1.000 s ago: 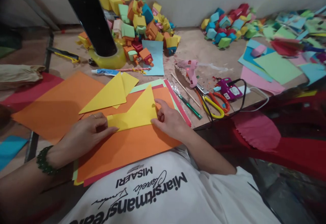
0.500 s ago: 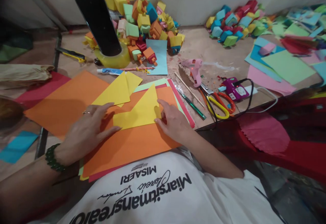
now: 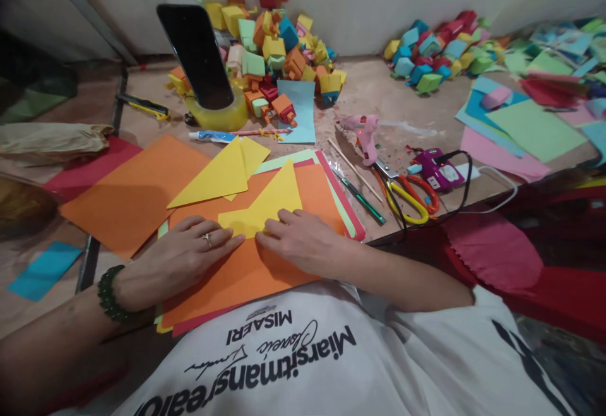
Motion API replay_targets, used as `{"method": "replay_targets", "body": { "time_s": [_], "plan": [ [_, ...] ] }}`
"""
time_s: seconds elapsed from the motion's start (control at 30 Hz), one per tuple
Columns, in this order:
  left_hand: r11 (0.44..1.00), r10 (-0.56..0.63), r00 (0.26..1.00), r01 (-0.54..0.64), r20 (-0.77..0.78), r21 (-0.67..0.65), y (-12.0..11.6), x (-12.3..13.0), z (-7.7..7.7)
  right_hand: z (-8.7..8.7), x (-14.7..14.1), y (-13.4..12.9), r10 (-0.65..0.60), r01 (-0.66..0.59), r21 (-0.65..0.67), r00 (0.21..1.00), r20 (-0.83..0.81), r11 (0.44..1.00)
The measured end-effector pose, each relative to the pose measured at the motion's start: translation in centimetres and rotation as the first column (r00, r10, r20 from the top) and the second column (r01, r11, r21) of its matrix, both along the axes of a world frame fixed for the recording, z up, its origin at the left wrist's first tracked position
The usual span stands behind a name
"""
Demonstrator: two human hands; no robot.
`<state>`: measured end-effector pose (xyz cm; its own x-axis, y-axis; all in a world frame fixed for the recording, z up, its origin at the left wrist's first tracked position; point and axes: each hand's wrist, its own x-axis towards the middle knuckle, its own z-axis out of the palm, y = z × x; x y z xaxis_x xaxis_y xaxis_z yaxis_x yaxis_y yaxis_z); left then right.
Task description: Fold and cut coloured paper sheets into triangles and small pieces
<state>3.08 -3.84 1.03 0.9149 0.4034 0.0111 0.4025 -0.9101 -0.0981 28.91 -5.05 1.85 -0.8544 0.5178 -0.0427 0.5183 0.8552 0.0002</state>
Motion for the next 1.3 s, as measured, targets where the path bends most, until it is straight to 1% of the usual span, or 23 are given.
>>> {"method": "replay_targets", "body": {
  "time_s": [0.1,0.23,0.3,0.4,0.47,0.53,0.6,0.7,0.8,0.83,0.9,1.0,1.13,1.2,1.3],
  "plan": [
    [1.0,0.015,1.0,-0.015,-0.008,-0.001,-0.3,0.1,0.0,-0.2,-0.3,0.1,0.021,-0.019,-0.044,0.998,0.054,0.999],
    [0.998,0.034,0.999,-0.033,0.014,-0.049,-0.6,0.3,0.3,-1.3,0.9,-0.2,0.061,-0.062,-0.083,0.998,-0.019,0.995],
    [0.995,0.053,0.998,-0.05,0.028,-0.085,-0.8,0.4,0.6,-2.0,2.1,-0.6,0.034,-0.044,-0.118,0.995,-0.089,0.992],
    [0.991,0.077,0.996,-0.072,0.037,-0.116,-1.1,0.4,0.7,-2.8,4.2,-1.4,-0.059,0.025,-0.156,0.973,-0.221,0.987],
    [0.993,0.074,0.997,-0.072,0.011,-0.093,-1.2,0.3,0.7,-3.0,5.2,-1.9,-0.114,0.076,-0.144,0.953,-0.281,0.987],
    [0.996,0.066,0.997,-0.067,-0.035,-0.053,-1.3,0.3,0.7,-2.7,5.7,-2.2,-0.135,0.111,-0.099,0.948,-0.29,0.989],
    [0.998,0.053,0.996,-0.055,-0.073,-0.024,-1.4,0.3,0.7,-1.9,5.4,-2.3,-0.141,0.135,-0.042,0.955,-0.262,0.99],
    [0.999,0.028,0.992,-0.031,-0.124,-0.017,-1.6,0.6,0.9,-0.1,3.6,-1.9,-0.127,0.135,0.023,0.968,-0.217,0.991],
    [1.0,0.025,0.986,-0.027,-0.163,-0.009,-1.9,1.2,1.3,1.1,0.6,-1.2,-0.004,0.011,0.039,0.985,-0.171,0.999],
    [0.999,0.035,0.987,-0.036,-0.16,-0.001,-2.1,1.3,1.5,1.1,-0.4,-1.0,0.033,-0.033,0.004,0.988,-0.152,0.999],
    [0.997,0.074,0.988,-0.075,-0.132,-0.003,-2.3,1.4,1.7,0.5,-2.0,-0.6,0.065,-0.072,-0.066,0.993,-0.098,0.995],
    [0.984,0.156,0.986,-0.161,-0.066,-0.081,-2.7,1.1,1.8,-1.0,-3.0,-0.3,0.078,-0.084,-0.104,0.995,-0.066,0.991],
    [0.959,0.227,0.974,-0.22,0.017,-0.178,-3.3,0.2,1.4,-2.5,-1.7,-0.4,0.08,-0.086,-0.091,0.994,-0.074,0.992],
    [0.954,0.239,0.97,-0.225,0.047,-0.197,-3.6,-0.3,1.3,-2.7,-0.5,-0.6,0.06,-0.068,-0.096,0.995,-0.078,0.993],
    [0.947,0.245,0.967,-0.222,0.076,-0.233,-3.9,-1.3,1.5,-2.4,0.9,-1.0,0.005,-0.015,-0.114,0.996,-0.089,0.993]
  ]
}}
